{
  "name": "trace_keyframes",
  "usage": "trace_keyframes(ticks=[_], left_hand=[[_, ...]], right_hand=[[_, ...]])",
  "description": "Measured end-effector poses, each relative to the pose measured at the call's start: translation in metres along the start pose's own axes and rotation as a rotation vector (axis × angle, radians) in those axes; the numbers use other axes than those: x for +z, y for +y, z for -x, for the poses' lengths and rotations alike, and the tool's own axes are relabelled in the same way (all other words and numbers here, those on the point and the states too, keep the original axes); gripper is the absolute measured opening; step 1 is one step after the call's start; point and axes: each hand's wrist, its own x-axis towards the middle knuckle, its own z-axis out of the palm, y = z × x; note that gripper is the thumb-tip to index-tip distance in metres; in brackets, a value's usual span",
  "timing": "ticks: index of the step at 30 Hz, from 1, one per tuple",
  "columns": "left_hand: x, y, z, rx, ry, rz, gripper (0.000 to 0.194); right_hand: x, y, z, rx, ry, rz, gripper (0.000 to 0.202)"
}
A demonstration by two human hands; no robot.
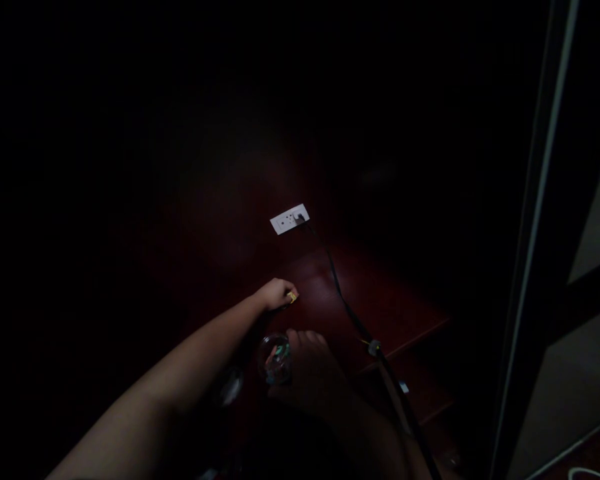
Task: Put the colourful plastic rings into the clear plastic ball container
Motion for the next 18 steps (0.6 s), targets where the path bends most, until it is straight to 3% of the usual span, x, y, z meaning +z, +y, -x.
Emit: trace_keyframes(ticks=[3,5,12,18], left_hand=[[-0.01,-0.012,0.017,-0.081,0.046,0.086,0.024],[-0.02,-0.018,0.031,-0.119,0.092,0.139,0.025],[-0.05,-0.02,0.08,-0.124,0.193,0.352,0.027],[-0.049,-0.008,0.106,-0.103,0.263,0.44,0.026]], right_hand=[[-0.002,-0.003,0.0,-0.005,0.001,-0.019,0.069],[-0.001,-0.004,-0.002,0.011,-0.012,-0.032,0.08],[0.011,-0.005,-0.023,0.109,-0.04,0.06,0.072],[0.025,-0.013,-0.046,0.15,-0.048,0.122,0.07]])
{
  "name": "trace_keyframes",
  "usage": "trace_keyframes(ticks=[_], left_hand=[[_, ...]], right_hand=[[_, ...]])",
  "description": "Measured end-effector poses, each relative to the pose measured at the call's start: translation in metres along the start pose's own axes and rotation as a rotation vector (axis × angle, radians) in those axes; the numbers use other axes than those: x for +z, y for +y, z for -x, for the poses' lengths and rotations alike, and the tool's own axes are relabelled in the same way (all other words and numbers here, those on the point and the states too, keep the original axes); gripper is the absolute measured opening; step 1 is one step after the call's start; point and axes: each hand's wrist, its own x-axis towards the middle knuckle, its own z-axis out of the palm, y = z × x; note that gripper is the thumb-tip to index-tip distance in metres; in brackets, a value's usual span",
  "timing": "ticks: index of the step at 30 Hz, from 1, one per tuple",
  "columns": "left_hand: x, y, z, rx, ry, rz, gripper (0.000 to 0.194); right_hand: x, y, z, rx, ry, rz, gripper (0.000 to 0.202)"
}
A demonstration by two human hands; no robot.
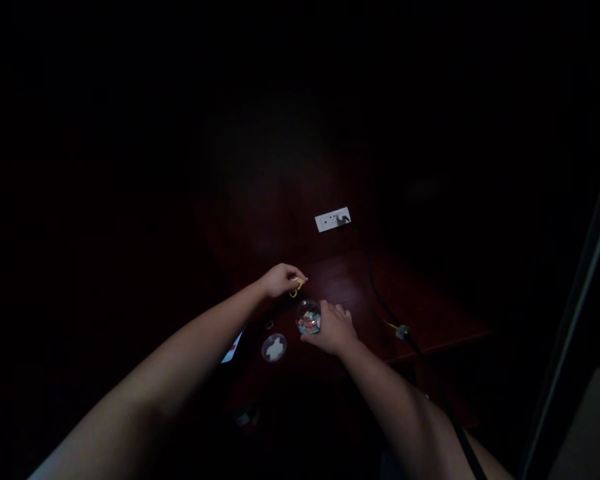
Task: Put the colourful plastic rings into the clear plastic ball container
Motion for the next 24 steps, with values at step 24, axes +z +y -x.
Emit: trace_keyframes(ticks=[24], left_hand=[[0.029,0.007,0.024,0.007,0.047,0.075,0.026]], right_hand=[[0.006,0.005,-0.002,-0.04,0.025,0.037,0.069]])
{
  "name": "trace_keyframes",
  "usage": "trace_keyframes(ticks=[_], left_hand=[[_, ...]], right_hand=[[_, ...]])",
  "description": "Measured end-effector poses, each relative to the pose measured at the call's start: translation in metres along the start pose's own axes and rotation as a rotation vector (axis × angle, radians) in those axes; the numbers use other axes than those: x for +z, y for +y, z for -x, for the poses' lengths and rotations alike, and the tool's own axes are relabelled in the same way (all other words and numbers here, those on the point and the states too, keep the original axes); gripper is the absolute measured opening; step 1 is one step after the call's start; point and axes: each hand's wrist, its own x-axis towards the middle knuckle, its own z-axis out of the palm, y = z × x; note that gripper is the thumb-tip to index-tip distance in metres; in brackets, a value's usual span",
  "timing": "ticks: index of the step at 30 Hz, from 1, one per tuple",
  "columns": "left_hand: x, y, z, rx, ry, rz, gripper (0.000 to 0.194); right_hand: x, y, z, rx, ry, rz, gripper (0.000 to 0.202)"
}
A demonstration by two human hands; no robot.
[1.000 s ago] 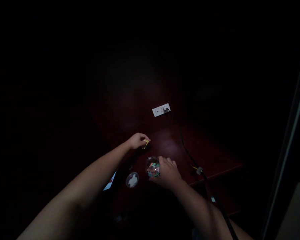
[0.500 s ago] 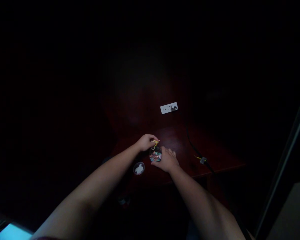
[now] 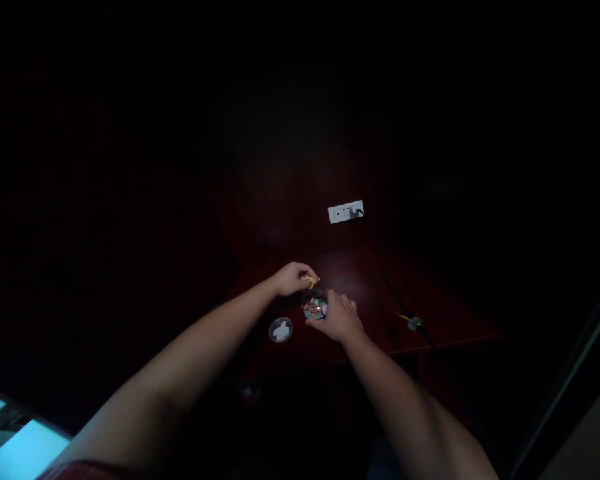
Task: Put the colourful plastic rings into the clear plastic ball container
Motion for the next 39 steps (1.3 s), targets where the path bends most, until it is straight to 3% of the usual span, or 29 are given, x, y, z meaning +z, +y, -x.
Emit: trace_keyframes(ticks=[4,7,10,27,39], left_hand=[[-0.011,-0.002,0.004,0.007,-0.126,0.016,0.026],[-0.018,-0.003,0.003,0.006,-0.263,-0.059,0.027],[-0.021,0.0,0.001,0.021,-0.32,-0.159,0.026],[-0.022,0.021,-0.005,0.079,-0.282,-0.331,0.018],[-0.022,0.021,-0.009,0.125,-0.277,-0.462,0.019]], right_hand=[[0.0,0.0,0.0,-0.007,0.003,-0.013,0.068],[0.0,0.0,0.0,-0.007,0.004,-0.011,0.065],[0.001,0.001,0.0,-0.004,0.017,-0.011,0.065],[-0.002,-0.003,0.0,0.002,0.009,-0.009,0.065],[-0.002,-0.002,0.001,0.0,0.008,-0.015,0.065]])
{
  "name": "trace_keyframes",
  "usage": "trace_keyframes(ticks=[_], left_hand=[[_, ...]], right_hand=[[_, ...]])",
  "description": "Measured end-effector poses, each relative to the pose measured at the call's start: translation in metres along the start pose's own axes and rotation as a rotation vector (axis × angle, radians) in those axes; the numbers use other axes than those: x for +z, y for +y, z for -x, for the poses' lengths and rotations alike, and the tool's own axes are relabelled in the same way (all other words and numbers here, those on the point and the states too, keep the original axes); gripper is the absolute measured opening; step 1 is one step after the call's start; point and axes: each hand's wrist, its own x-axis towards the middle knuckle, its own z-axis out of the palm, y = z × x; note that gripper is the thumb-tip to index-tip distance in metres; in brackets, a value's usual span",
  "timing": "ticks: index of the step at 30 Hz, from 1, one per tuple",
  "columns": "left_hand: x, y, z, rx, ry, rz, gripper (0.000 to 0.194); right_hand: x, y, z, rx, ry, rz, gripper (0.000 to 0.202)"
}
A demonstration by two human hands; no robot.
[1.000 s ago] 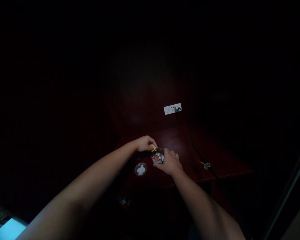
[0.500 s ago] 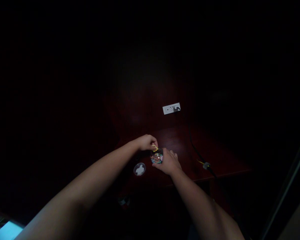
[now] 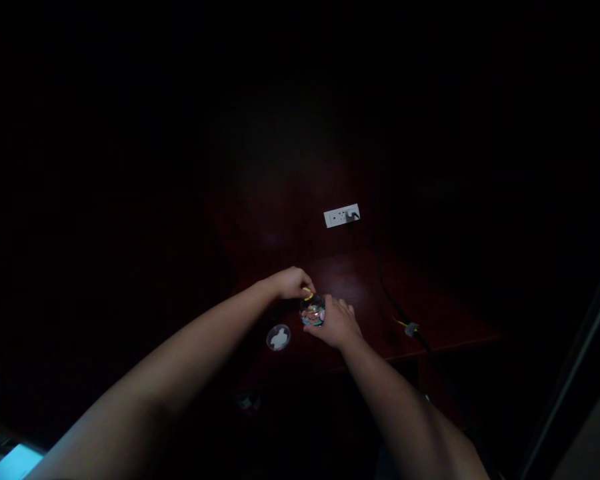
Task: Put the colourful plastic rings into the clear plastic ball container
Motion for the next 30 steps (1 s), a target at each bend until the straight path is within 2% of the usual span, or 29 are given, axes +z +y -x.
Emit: trace_keyframes(ticks=[7,24,30], left_hand=[[-0.0018,0.0051,0.0026,-0.02,-0.008,-0.007,0.026],[-0.0025,0.0027,-0.0001,-0.022,0.015,0.072,0.02],[-0.0019,0.0021,-0.0001,-0.046,-0.03,0.111,0.02]], right_hand=[[-0.0006,-0.0007,-0.0012,0.005,-0.01,-0.005,0.064],[0.0012,0.0,-0.0005,-0.009,-0.006,0.014,0.065],[0.0,-0.0007,-0.0002,-0.003,-0.01,0.018,0.064]])
